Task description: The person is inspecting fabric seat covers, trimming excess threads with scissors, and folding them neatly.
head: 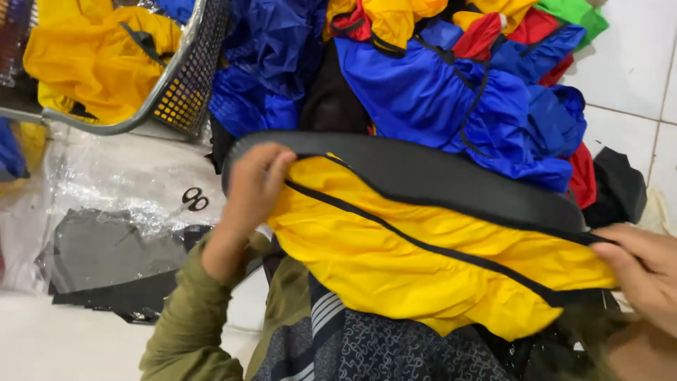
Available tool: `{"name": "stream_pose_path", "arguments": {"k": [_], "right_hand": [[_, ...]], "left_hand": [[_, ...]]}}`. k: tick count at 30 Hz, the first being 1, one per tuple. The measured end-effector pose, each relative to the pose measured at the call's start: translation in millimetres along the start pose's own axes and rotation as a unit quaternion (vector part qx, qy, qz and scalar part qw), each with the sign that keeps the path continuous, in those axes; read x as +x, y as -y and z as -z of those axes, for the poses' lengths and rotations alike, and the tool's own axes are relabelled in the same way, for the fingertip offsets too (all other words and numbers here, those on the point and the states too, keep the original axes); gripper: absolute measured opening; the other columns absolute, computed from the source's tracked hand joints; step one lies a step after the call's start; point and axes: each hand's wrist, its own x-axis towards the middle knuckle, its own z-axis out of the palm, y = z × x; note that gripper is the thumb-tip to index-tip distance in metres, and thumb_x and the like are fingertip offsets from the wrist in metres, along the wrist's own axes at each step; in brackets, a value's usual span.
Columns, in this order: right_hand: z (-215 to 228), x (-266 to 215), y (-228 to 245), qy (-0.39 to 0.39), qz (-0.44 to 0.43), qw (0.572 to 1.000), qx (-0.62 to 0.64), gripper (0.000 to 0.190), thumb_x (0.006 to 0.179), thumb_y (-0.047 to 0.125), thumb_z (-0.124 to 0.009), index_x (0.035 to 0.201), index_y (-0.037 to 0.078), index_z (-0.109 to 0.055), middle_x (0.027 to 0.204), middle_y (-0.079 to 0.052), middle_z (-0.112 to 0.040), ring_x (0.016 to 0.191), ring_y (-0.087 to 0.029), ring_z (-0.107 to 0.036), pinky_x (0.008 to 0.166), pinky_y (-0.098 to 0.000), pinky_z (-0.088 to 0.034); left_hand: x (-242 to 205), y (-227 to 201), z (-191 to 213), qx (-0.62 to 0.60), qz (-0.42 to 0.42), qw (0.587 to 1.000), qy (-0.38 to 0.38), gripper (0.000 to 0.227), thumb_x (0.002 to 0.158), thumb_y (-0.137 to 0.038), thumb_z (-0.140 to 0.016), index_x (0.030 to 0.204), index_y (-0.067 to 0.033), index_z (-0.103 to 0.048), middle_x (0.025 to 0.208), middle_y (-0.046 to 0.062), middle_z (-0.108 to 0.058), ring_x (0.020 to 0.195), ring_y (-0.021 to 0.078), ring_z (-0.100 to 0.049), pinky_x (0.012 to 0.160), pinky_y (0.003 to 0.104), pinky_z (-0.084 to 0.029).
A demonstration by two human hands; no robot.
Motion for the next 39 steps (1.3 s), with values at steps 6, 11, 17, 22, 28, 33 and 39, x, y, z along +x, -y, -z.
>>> {"name": "stream_pose_path", "arguments": {"k": [6, 11, 17, 22, 28, 33, 39], "right_hand": [[-53, 41, 5, -0.026, -0.028, 0.994, -0.105, 0.02, 0.111, 0.007, -0.059, 0.116, -0.007, -0.071, 0.07, -0.016, -0.063, 0.057, -0.026, -0.05, 0.057, -0.0362, -0.041], [-107, 50, 42, -0.187, 0.138, 0.952, -0.198, 0.017, 0.104, 0.0, -0.073, 0.118, -0.009, -0.073, 0.127, -0.025, -0.064, 0.113, -0.043, -0.06, 0.1, -0.0466, -0.048], [-142, 46, 67, -0.27, 0.118, 0.95, -0.107, 0.045, 0.09, -0.002, -0.082, 0.131, -0.008, -0.065, 0.144, -0.027, -0.053, 0.127, -0.044, -0.056, 0.108, -0.0502, -0.048], [-145, 18, 79, -0.34, 0.124, 0.93, -0.06, 0.027, 0.092, -0.008, -0.078, 0.117, -0.011, -0.068, 0.142, -0.03, -0.056, 0.125, -0.043, -0.055, 0.107, -0.0518, -0.047], [-157, 2, 91, -0.377, 0.168, 0.908, -0.073, 0.005, 0.096, -0.009, -0.073, 0.099, -0.011, -0.07, 0.114, -0.025, -0.07, 0.117, -0.044, -0.063, 0.107, -0.0533, -0.053], [-181, 29, 81, -0.379, 0.29, 0.879, -0.012, 0.005, 0.093, 0.0, -0.077, 0.089, 0.0, -0.078, 0.091, -0.015, -0.077, 0.08, -0.04, -0.072, 0.078, -0.0467, -0.059], [-222, 22, 112, -0.125, 0.206, 0.906, 0.349, 0.014, 0.091, 0.004, -0.069, 0.102, 0.0, -0.077, 0.083, -0.011, -0.08, 0.063, -0.016, -0.076, 0.056, -0.0278, -0.062]], "left_hand": [[-75, 30, -73, -0.054, 0.134, 0.989, -0.019, 0.014, 0.098, -0.008, -0.061, 0.092, 0.0038, -0.066, 0.072, 0.008, -0.063, 0.059, 0.0173, -0.05, 0.06, 0.031, -0.045], [-59, 46, -37, -0.022, 0.138, 0.989, -0.046, 0.014, 0.1, -0.009, -0.062, 0.097, 0.0021, -0.069, 0.08, 0.006, -0.064, 0.066, 0.0164, -0.052, 0.062, 0.03, -0.045], [-67, 191, 31, 0.17, 0.099, 0.955, -0.224, 0.017, 0.102, -0.001, -0.057, 0.118, 0.0006, -0.064, 0.106, 0.014, -0.07, 0.091, 0.0249, -0.065, 0.07, 0.033, -0.05], [-149, 327, 58, 0.392, 0.225, 0.891, -0.047, 0.039, 0.089, 0.001, -0.073, 0.125, 0.0117, -0.067, 0.114, 0.03, -0.067, 0.103, 0.0444, -0.062, 0.088, 0.048, -0.052], [-165, 332, 52, 0.369, 0.337, 0.865, 0.047, 0.05, 0.091, -0.008, -0.073, 0.137, -0.0088, -0.054, 0.129, 0.017, -0.057, 0.113, 0.0389, -0.057, 0.09, 0.051, -0.053], [-177, 382, 62, 0.402, 0.361, 0.841, 0.022, 0.048, 0.076, -0.026, -0.091, 0.117, -0.0183, -0.067, 0.085, 0.0, -0.068, 0.088, 0.0325, -0.069, 0.083, 0.053, -0.048], [-118, 226, 111, 0.328, 0.041, 0.881, -0.337, 0.034, 0.088, -0.001, -0.103, 0.103, 0.0026, -0.073, 0.082, 0.012, -0.063, 0.073, 0.028, -0.063, 0.058, 0.028, -0.054]]}}
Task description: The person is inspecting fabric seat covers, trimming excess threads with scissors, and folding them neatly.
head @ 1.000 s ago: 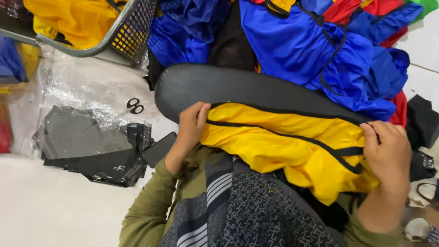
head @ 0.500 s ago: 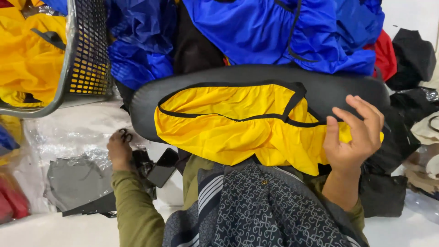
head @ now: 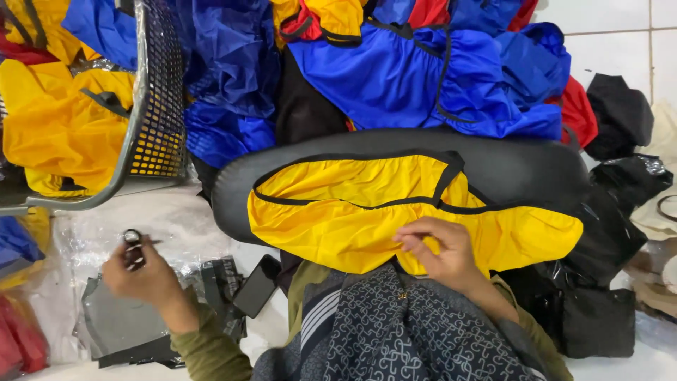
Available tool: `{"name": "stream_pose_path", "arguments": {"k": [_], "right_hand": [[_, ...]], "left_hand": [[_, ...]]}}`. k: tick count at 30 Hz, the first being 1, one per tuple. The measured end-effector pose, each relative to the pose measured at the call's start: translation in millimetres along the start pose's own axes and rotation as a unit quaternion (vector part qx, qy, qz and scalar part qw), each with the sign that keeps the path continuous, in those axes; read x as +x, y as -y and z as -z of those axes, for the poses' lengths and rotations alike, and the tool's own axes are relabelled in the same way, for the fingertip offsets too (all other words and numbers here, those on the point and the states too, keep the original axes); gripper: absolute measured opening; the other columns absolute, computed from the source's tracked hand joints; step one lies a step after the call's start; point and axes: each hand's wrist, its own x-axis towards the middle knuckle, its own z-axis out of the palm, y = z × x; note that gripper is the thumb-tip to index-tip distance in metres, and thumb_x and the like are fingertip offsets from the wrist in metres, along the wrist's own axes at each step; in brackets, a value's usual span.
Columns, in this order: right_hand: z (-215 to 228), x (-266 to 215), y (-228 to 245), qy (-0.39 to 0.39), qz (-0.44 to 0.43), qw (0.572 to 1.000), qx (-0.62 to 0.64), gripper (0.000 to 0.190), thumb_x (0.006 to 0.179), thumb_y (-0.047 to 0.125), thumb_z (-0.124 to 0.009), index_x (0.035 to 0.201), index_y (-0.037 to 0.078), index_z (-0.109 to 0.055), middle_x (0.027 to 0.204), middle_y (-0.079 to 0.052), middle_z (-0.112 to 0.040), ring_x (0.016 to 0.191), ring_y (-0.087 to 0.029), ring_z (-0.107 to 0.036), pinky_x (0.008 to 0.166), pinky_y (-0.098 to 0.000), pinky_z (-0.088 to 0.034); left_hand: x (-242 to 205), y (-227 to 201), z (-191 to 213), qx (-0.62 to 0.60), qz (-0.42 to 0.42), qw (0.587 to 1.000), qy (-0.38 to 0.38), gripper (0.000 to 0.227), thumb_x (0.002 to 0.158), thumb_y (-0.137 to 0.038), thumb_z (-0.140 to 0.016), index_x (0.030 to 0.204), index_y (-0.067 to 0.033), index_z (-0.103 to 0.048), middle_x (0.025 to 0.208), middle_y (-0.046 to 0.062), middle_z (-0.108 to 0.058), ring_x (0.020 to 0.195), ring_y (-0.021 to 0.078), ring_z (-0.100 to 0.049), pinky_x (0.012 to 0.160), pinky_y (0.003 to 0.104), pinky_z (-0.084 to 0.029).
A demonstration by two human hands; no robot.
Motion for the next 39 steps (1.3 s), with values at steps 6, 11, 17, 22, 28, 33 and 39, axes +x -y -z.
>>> {"name": "stream_pose_path", "arguments": {"k": [6, 11, 17, 22, 28, 33, 39], "right_hand": [[-42, 17, -7, 0.21, -0.197, 0.888, 0.359, 0.073, 0.103, 0.042, -0.053, 0.158, -0.001, -0.033, 0.134, -0.016, -0.063, 0.109, -0.019, -0.065, 0.084, -0.0336, -0.06], [-25, 16, -14, 0.102, -0.174, 0.922, 0.331, 0.073, 0.101, 0.039, -0.046, 0.157, -0.007, -0.032, 0.119, -0.007, -0.055, 0.101, -0.014, -0.059, 0.083, -0.0286, -0.055], [29, 1, -58, -0.124, -0.191, 0.936, 0.27, 0.047, 0.105, 0.017, -0.046, 0.148, -0.004, -0.051, 0.096, -0.011, -0.069, 0.078, -0.018, -0.069, 0.074, -0.0316, -0.059], [68, 8, -41, -0.22, -0.147, 0.932, 0.246, 0.053, 0.109, 0.025, -0.045, 0.157, 0.001, -0.039, 0.11, -0.013, -0.066, 0.084, -0.021, -0.07, 0.086, -0.0481, -0.062], [105, -13, -36, -0.279, -0.08, 0.952, 0.097, 0.05, 0.099, -0.002, -0.06, 0.147, -0.007, -0.052, 0.111, -0.01, -0.054, 0.077, -0.016, -0.065, 0.081, -0.0403, -0.063], [96, 3, -24, -0.193, -0.053, 0.967, 0.156, 0.061, 0.096, -0.006, -0.046, 0.156, -0.009, -0.033, 0.135, -0.028, -0.054, 0.076, -0.022, -0.062, 0.095, -0.0568, -0.057], [57, 23, 9, -0.109, -0.068, 0.987, 0.091, 0.078, 0.082, 0.011, -0.043, 0.156, -0.012, -0.035, 0.135, -0.018, -0.04, 0.107, -0.022, -0.044, 0.11, -0.0357, -0.032]], "left_hand": [[-8, -218, 12, -0.218, -0.279, 0.927, -0.126, 0.013, 0.078, 0.006, -0.088, 0.078, -0.0028, -0.078, 0.071, 0.012, -0.069, 0.067, 0.0338, -0.066, 0.067, 0.047, -0.062], [-54, -368, -20, -0.411, -0.327, 0.844, -0.111, 0.019, 0.092, -0.004, -0.066, 0.094, -0.019, -0.077, 0.097, -0.003, -0.072, 0.095, 0.0192, -0.069, 0.092, 0.033, -0.058], [-41, -395, -81, -0.498, -0.31, 0.778, 0.226, 0.053, 0.084, -0.033, -0.079, 0.131, -0.0147, -0.064, 0.131, 0.014, -0.062, 0.123, 0.039, -0.057, 0.104, 0.051, -0.043], [-70, -415, -153, -0.451, -0.214, 0.718, 0.485, 0.088, 0.086, -0.048, -0.079, 0.148, 0.0041, -0.047, 0.137, 0.033, -0.056, 0.138, 0.0568, -0.043, 0.119, 0.069, -0.022], [-68, -403, -118, -0.508, -0.16, 0.65, 0.542, 0.024, 0.077, -0.007, -0.081, 0.091, -0.0139, -0.062, 0.086, 0.003, -0.064, 0.087, 0.0303, -0.069, 0.084, 0.043, -0.053], [-39, -388, -70, -0.612, 0.079, 0.561, 0.552, 0.04, 0.08, 0.012, -0.071, 0.113, -0.0093, -0.064, 0.086, 0.004, -0.074, 0.082, 0.0105, -0.066, 0.078, 0.026, -0.055], [-16, -387, -44, -0.622, 0.042, 0.607, 0.492, 0.046, 0.078, 0.005, -0.083, 0.114, -0.0078, -0.057, 0.095, 0.014, -0.076, 0.082, 0.0236, -0.073, 0.078, 0.035, -0.057]]}}
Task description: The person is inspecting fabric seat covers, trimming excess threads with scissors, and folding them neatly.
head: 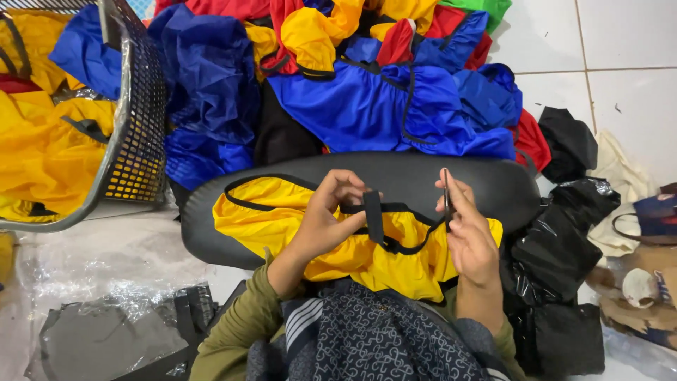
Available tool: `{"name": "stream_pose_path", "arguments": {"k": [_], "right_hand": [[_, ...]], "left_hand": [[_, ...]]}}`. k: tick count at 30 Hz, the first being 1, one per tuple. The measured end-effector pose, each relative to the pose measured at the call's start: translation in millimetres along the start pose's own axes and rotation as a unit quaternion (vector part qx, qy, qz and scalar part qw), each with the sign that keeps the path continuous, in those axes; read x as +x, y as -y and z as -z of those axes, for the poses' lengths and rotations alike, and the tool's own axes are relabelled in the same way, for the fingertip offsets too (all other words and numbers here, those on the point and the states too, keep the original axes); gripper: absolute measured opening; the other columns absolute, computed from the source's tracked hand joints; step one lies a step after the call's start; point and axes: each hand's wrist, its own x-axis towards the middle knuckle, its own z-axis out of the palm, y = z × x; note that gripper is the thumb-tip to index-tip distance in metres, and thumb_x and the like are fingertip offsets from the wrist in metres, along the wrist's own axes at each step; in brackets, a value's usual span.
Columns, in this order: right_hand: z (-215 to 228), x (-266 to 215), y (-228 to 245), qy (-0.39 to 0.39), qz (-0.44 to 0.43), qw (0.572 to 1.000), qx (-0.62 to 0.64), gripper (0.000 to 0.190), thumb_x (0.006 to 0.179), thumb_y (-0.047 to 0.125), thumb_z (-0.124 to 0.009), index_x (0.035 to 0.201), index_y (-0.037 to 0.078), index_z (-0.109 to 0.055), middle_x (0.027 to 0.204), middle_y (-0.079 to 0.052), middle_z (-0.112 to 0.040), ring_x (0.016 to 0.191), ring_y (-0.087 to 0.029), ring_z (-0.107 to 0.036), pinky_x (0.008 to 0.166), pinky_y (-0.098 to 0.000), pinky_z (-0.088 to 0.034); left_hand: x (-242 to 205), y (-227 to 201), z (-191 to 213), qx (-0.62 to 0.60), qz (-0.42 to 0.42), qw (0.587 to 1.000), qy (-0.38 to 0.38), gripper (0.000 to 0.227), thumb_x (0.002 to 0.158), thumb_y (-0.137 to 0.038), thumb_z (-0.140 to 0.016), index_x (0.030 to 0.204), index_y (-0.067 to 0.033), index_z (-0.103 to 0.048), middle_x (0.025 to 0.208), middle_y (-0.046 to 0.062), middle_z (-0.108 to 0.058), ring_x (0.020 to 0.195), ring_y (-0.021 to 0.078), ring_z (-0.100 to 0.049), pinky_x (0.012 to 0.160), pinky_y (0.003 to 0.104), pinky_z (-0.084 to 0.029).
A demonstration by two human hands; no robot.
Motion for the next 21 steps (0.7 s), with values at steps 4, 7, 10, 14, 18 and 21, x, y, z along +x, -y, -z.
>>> {"name": "stream_pose_path", "arguments": {"k": [4, 7, 10, 14, 18, 21], "right_hand": [[12, 3, -15, 0.003, 0.024, 0.999, 0.036, 0.071, 0.078, -0.005, -0.04, 0.149, -0.016, -0.042, 0.127, -0.02, -0.046, 0.102, -0.02, -0.05, 0.112, -0.0482, -0.043], [11, 3, -21, 0.006, 0.077, 0.997, -0.031, 0.061, 0.086, -0.012, -0.062, 0.146, -0.013, -0.046, 0.124, -0.02, -0.047, 0.095, -0.022, -0.06, 0.102, -0.0526, -0.056], [8, 3, -25, 0.015, 0.075, 0.996, -0.046, 0.058, 0.062, -0.01, -0.089, 0.115, -0.017, -0.068, 0.108, -0.027, -0.059, 0.068, -0.025, -0.07, 0.067, -0.0383, -0.064], [-7, 12, -7, 0.025, 0.09, 0.989, -0.11, 0.057, 0.049, 0.001, -0.1, 0.1, -0.008, -0.076, 0.092, -0.019, -0.067, 0.054, -0.018, -0.068, 0.053, -0.0276, -0.059], [-26, 21, 20, 0.072, 0.097, 0.973, -0.195, 0.041, 0.066, 0.006, -0.095, 0.103, 0.005, -0.079, 0.114, -0.015, -0.075, 0.063, -0.012, -0.068, 0.059, -0.024, -0.057], [-23, 11, 0, 0.071, 0.093, 0.977, -0.178, 0.025, 0.068, -0.004, -0.088, 0.091, 0.004, -0.08, 0.085, -0.009, -0.077, 0.061, -0.013, -0.067, 0.061, -0.0243, -0.057]], "left_hand": [[-2, -2, 3, -0.038, -0.012, 0.999, -0.015, 0.052, 0.083, 0.0, -0.083, 0.122, -0.0082, -0.049, 0.093, 0.009, -0.078, 0.08, 0.0125, -0.069, 0.077, 0.025, -0.053], [-2, 6, 5, -0.049, -0.023, 0.998, -0.033, 0.041, 0.084, 0.0, -0.083, 0.117, -0.0065, -0.061, 0.093, 0.01, -0.079, 0.079, 0.0151, -0.071, 0.073, 0.025, -0.055], [-3, 10, 0, -0.087, -0.012, 0.995, -0.049, 0.012, 0.09, 0.001, -0.075, 0.1, -0.0046, -0.073, 0.086, 0.008, -0.079, 0.073, 0.0122, -0.071, 0.067, 0.023, -0.055], [-3, 3, -8, -0.131, -0.018, 0.99, -0.049, 0.011, 0.093, 0.0, -0.072, 0.104, -0.0014, -0.073, 0.083, 0.01, -0.076, 0.072, 0.0111, -0.07, 0.064, 0.022, -0.057], [-7, -2, -7, -0.146, -0.033, 0.988, -0.028, 0.011, 0.094, 0.0, -0.071, 0.105, -0.0006, -0.072, 0.084, 0.012, -0.075, 0.072, 0.014, -0.072, 0.065, 0.025, -0.06], [-8, -9, -3, -0.139, -0.039, 0.989, -0.016, 0.012, 0.095, 0.0, -0.07, 0.107, -0.0009, -0.072, 0.086, 0.012, -0.076, 0.074, 0.0151, -0.074, 0.066, 0.025, -0.06]]}}
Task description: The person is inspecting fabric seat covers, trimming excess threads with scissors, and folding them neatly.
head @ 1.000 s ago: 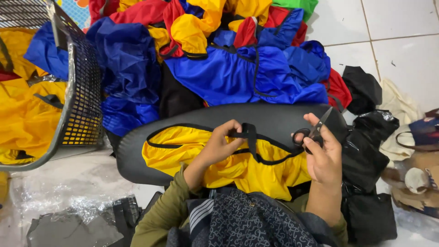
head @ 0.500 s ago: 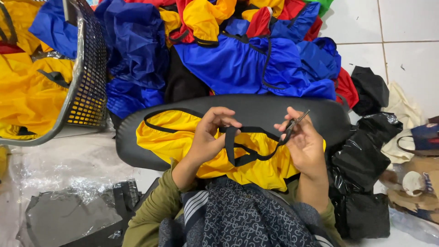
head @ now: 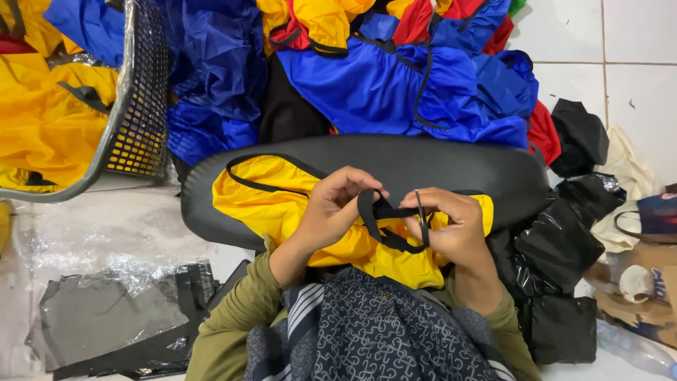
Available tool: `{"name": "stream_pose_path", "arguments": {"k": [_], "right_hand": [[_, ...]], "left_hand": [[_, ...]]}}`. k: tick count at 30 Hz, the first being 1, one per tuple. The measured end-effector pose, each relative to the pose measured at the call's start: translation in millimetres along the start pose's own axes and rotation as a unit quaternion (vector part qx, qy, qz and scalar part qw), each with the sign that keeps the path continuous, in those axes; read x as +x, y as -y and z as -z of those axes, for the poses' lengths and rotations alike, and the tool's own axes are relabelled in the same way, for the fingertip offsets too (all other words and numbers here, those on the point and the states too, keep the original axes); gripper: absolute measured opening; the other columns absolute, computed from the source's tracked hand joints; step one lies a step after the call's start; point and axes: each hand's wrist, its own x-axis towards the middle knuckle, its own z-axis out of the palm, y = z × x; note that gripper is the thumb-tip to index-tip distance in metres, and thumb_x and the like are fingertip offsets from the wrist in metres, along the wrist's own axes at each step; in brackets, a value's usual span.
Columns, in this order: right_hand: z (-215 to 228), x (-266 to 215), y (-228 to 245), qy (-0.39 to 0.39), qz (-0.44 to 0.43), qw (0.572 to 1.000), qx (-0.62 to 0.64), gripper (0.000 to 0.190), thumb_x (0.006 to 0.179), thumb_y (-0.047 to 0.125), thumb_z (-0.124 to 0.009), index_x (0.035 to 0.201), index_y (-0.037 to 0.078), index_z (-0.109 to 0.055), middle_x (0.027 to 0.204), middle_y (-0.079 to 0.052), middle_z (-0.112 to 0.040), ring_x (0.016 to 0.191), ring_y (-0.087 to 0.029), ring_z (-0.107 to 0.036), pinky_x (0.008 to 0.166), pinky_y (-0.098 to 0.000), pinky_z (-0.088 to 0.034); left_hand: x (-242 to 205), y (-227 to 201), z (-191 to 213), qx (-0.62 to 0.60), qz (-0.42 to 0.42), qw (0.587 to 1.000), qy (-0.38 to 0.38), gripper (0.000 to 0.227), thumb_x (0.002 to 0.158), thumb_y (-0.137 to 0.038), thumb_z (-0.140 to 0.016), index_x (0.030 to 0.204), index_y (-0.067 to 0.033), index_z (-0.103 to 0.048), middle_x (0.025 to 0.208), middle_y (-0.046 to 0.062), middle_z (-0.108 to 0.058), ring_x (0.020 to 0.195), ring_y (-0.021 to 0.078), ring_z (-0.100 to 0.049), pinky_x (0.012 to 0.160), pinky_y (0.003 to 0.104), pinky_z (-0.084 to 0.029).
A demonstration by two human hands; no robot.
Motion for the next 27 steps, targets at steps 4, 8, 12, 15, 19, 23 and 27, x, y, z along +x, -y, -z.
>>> {"name": "stream_pose_path", "arguments": {"k": [4, 8, 12, 15, 19, 23, 27], "right_hand": [[0, 10, -7, -0.092, 0.056, 0.992, -0.068, 0.019, 0.072, -0.009, -0.086, 0.082, 0.004, -0.076, 0.082, -0.009, -0.074, 0.065, -0.019, -0.066, 0.067, -0.0266, -0.055], [-2, 21, -14, -0.133, 0.188, 0.957, -0.175, 0.014, 0.084, -0.001, -0.085, 0.081, 0.005, -0.073, 0.083, -0.008, -0.073, 0.067, -0.026, -0.066, 0.066, -0.0355, -0.056], [-11, 15, -12, -0.22, 0.255, 0.91, -0.243, 0.019, 0.086, 0.0, -0.084, 0.073, 0.005, -0.071, 0.073, -0.008, -0.072, 0.056, -0.019, -0.059, 0.056, -0.0301, -0.053], [-19, 18, -3, -0.29, 0.233, 0.912, -0.172, 0.032, 0.099, 0.017, -0.073, 0.071, 0.003, -0.066, 0.071, -0.01, -0.068, 0.053, -0.008, -0.053, 0.049, -0.0227, -0.049], [-22, 11, -28, -0.34, 0.261, 0.89, -0.153, 0.041, 0.089, 0.012, -0.089, 0.067, 0.004, -0.056, 0.067, -0.011, -0.065, 0.052, -0.013, -0.054, 0.05, -0.0242, -0.047], [-24, 8, -35, -0.353, 0.257, 0.894, -0.102, 0.046, 0.086, 0.015, -0.092, 0.067, 0.004, -0.052, 0.069, -0.012, -0.065, 0.055, -0.014, -0.057, 0.052, -0.0239, -0.048], [-24, 8, -32, -0.355, 0.249, 0.897, -0.079, 0.049, 0.082, 0.011, -0.096, 0.066, 0.005, -0.05, 0.068, -0.013, -0.064, 0.054, -0.014, -0.056, 0.051, -0.0239, -0.045]], "left_hand": [[6, -14, 7, 0.051, -0.016, 0.998, 0.019, 0.016, 0.093, 0.002, -0.071, 0.108, -0.001, -0.072, 0.077, 0.012, -0.074, 0.068, 0.0162, -0.072, 0.062, 0.025, -0.058], [15, -16, 13, 0.262, -0.167, 0.95, 0.01, 0.025, 0.088, 0.014, -0.067, 0.099, -0.0066, -0.076, 0.09, 0.009, -0.078, 0.074, 0.0252, -0.074, 0.064, 0.03, -0.059], [10, -6, 14, 0.306, -0.3, 0.902, 0.05, 0.032, 0.099, 0.007, -0.052, 0.079, -0.0097, -0.07, 0.095, 0.004, -0.078, 0.067, 0.0211, -0.067, 0.061, 0.03, -0.056], [0, -18, 2, 0.35, -0.381, 0.853, 0.071, 0.033, 0.106, -0.009, -0.051, 0.08, -0.0132, -0.072, 0.102, 0.004, -0.08, 0.069, 0.0172, -0.066, 0.063, 0.027, -0.052], [3, -30, -17, 0.36, -0.478, 0.801, 0.033, 0.024, 0.098, -0.004, -0.068, 0.075, -0.0107, -0.072, 0.09, 0.007, -0.08, 0.064, 0.0176, -0.067, 0.058, 0.024, -0.051], [5, -32, -26, 0.355, -0.532, 0.769, 0.004, 0.027, 0.096, -0.003, -0.069, 0.07, -0.0116, -0.073, 0.083, 0.007, -0.08, 0.059, 0.0139, -0.064, 0.056, 0.022, -0.05], [5, -26, -21, 0.338, -0.527, 0.78, 0.007, 0.039, 0.105, -0.011, -0.052, 0.075, -0.0113, -0.077, 0.083, 0.007, -0.08, 0.06, 0.0143, -0.066, 0.055, 0.022, -0.049]]}}
